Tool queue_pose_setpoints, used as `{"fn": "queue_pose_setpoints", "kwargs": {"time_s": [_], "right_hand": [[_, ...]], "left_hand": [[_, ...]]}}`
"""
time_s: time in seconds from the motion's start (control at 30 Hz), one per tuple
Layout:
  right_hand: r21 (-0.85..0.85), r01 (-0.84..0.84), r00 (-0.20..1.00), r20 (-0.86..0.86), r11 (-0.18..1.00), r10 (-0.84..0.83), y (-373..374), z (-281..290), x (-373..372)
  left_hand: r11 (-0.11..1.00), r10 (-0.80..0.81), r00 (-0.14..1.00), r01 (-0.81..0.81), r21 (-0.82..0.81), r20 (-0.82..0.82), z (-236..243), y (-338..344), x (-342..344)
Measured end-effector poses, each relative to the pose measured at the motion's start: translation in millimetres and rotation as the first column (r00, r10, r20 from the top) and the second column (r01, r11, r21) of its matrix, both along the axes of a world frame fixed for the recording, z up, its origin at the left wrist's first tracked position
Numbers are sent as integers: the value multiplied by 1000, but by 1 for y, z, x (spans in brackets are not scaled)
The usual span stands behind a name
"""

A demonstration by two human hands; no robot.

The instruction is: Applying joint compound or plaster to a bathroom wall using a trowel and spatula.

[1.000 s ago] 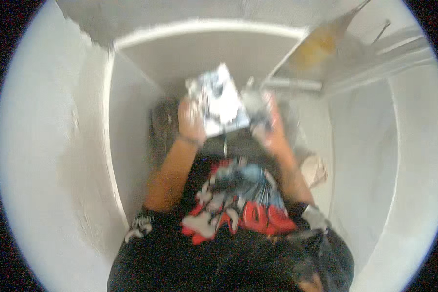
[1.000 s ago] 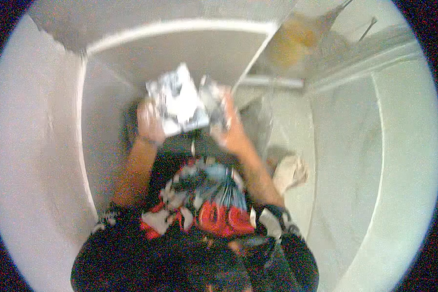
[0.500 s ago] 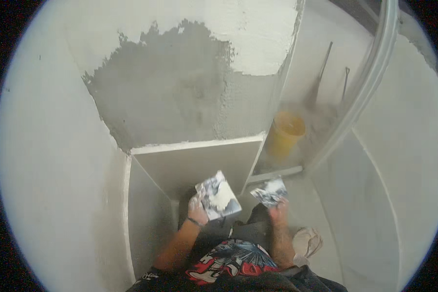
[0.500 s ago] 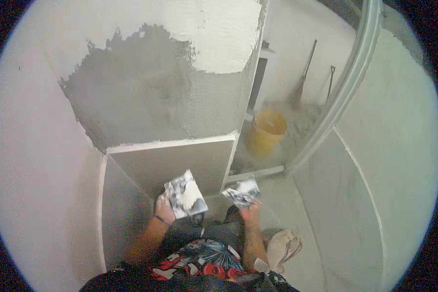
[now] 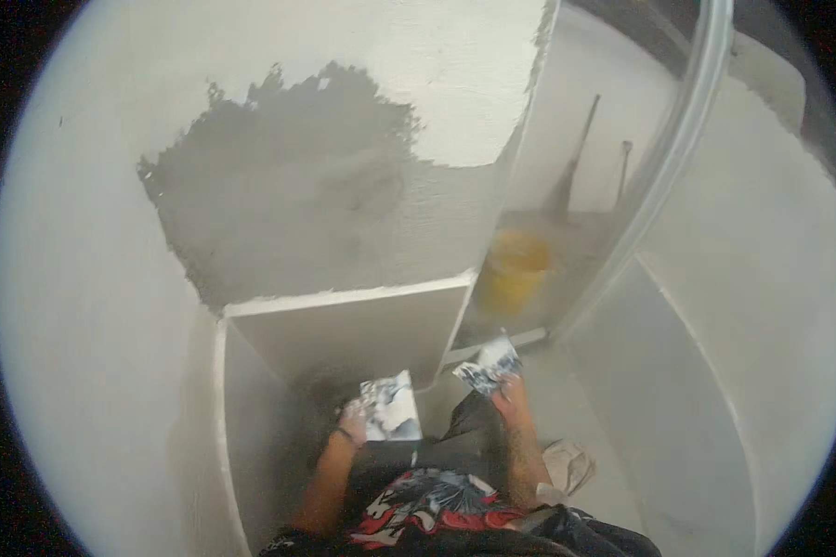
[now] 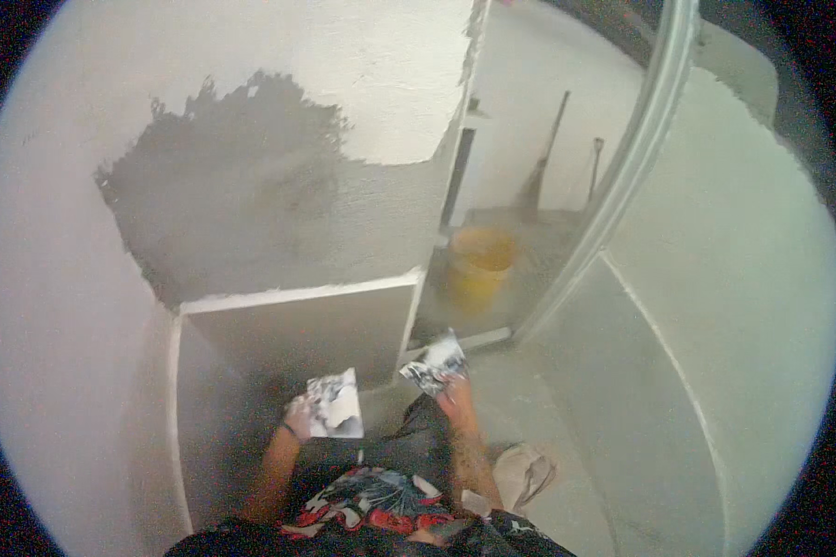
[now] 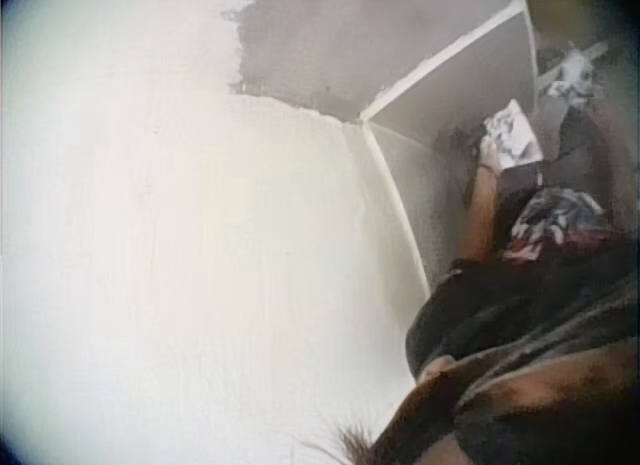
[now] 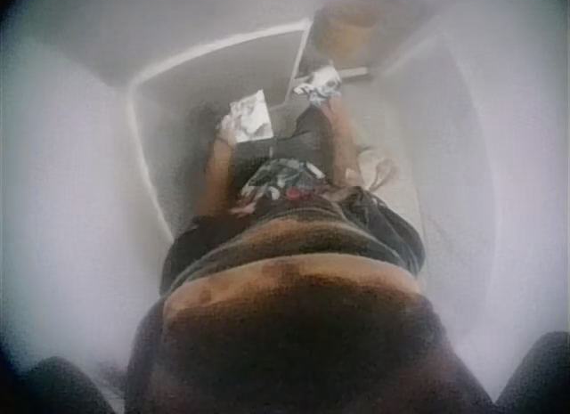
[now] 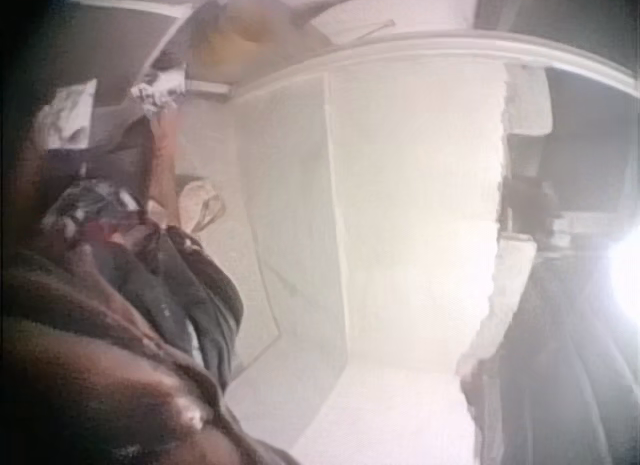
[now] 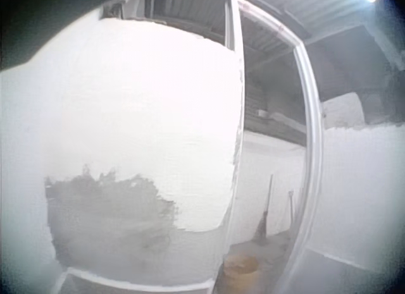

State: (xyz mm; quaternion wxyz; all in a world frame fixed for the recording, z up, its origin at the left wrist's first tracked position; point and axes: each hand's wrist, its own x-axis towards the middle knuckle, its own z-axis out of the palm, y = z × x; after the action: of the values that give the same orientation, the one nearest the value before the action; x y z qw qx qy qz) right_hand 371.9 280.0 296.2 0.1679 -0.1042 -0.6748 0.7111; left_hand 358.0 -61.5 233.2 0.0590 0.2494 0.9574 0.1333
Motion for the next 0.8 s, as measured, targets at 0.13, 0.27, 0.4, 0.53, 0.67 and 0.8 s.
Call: {"fn": "queue_pose_setpoints", "kwargs": {"time_s": [0.13, 0.27, 0.4, 0.53, 0.67, 0.8], "right_hand": [[593, 269, 911, -413, 759, 1, 19, 164, -82], [651, 731, 654, -754, 204, 60, -33, 372, -121], [504, 864, 485, -821, -18, 301, -66, 506, -147], [408, 911, 407, -865, -62, 294, -103, 493, -140], [322, 945, 327, -906, -65, 268, -96, 462, -147], [273, 949, 303, -929, -159, 210, -97, 418, -148]], "left_hand": [[980, -95, 978, 59, 192, 186, -5, -8, -16], [938, 33, 996, -58, 341, 77, -86, -24, -17], [364, -8, 965, -240, 900, 261, -141, -4, -23], [-18, -387, 812, -480, 877, 437, -141, -48, -29], [-373, -529, 611, -791, 485, 589, -141, -61, -34], [-369, -562, 611, -788, 493, 557, -133, -61, -37]]}}
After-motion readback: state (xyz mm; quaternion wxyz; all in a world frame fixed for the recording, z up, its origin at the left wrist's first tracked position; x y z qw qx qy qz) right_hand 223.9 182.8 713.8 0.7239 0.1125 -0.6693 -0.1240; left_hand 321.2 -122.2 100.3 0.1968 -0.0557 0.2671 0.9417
